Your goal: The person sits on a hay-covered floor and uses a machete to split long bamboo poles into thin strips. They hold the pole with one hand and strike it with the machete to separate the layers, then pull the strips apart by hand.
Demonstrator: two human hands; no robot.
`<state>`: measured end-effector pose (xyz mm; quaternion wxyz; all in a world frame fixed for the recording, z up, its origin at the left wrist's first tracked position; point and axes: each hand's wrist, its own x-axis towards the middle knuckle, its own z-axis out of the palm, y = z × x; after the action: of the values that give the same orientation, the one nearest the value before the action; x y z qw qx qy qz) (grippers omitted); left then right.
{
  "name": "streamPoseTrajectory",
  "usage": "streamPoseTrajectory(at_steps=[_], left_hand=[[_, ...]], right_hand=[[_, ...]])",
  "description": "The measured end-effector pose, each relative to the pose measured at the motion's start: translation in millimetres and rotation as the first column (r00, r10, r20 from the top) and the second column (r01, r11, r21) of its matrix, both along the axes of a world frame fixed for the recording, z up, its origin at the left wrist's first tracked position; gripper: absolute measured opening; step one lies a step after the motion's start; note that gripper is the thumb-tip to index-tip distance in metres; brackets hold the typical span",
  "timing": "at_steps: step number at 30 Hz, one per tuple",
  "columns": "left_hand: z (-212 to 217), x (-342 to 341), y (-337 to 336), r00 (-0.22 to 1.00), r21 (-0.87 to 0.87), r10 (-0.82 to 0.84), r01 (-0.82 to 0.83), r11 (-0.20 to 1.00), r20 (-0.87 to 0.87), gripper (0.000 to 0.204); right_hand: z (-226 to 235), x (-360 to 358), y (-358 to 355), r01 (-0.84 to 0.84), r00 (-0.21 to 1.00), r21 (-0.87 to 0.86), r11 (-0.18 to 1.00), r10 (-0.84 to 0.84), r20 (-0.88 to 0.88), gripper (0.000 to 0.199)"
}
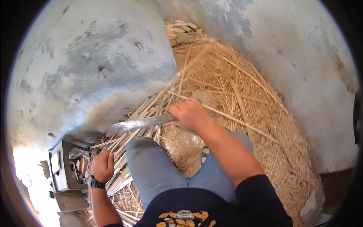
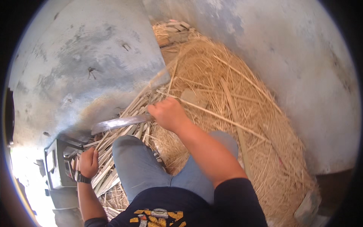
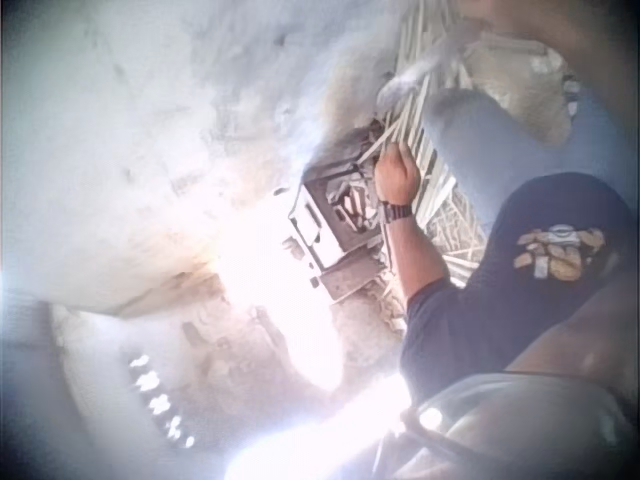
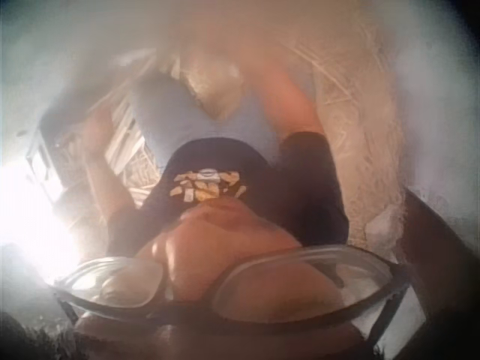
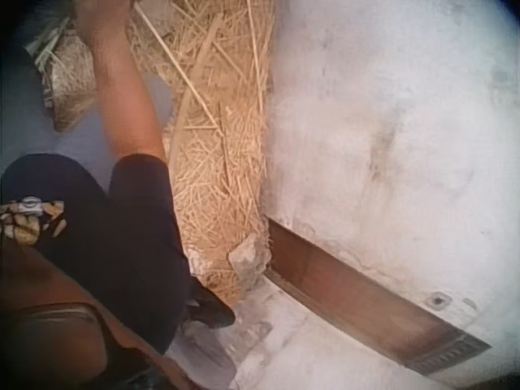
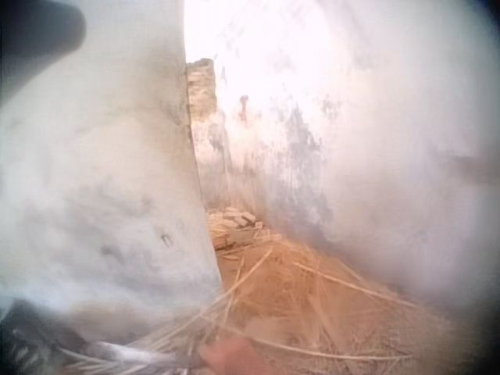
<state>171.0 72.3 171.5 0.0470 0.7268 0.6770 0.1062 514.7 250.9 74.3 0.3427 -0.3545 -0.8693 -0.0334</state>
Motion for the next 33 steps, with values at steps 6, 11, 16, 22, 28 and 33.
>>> streamPoseTrajectory(at_steps=[6, 11, 16, 22, 28, 33], left_hand=[[9.2, 1.2, -9.6, 0.997, -0.029, 0.032, -0.034, 0.999, -0.068, 0.025], [-7.4, -13.7, -17.6, 0.996, -0.037, 0.087, -0.087, 0.996, 0.007, 0.030], [-8.8, 2.6, -8.4, 0.996, 0.009, 0.079, -0.079, 0.997, -0.038, 0.031], [2.6, -15.5, -29.4, 0.990, -0.013, 0.075, -0.077, 0.997, -0.121, 0.033], [1.9, -22.2, -26.6, 0.989, -0.014, 0.092, -0.095, 0.995, -0.115, 0.035], [-1.8, -22.4, -27.2, 0.994, -0.007, 0.088, -0.089, 0.996, -0.058, 0.034]], right_hand=[[15.2, 50.3, 36.7, 0.324, 0.941, -0.383, 0.865, -0.338, 0.034, 0.025], [2.7, 24.4, 5.7, 0.270, 0.948, -0.436, 0.859, -0.317, -0.037, 0.017], [3.2, 8.5, -3.9, 0.011, 0.998, -0.268, 0.963, -0.028, -0.057, 0.014], [1.3, 39.0, 31.7, 0.399, 0.914, -0.418, 0.816, -0.391, 0.110, 0.019], [0.5, 37.2, 29.4, 0.411, 0.904, -0.519, 0.749, -0.407, 0.128, 0.028], [7.1, 29.4, 20.7, 0.408, 0.893, -0.525, 0.747, -0.446, 0.061, 0.026]])
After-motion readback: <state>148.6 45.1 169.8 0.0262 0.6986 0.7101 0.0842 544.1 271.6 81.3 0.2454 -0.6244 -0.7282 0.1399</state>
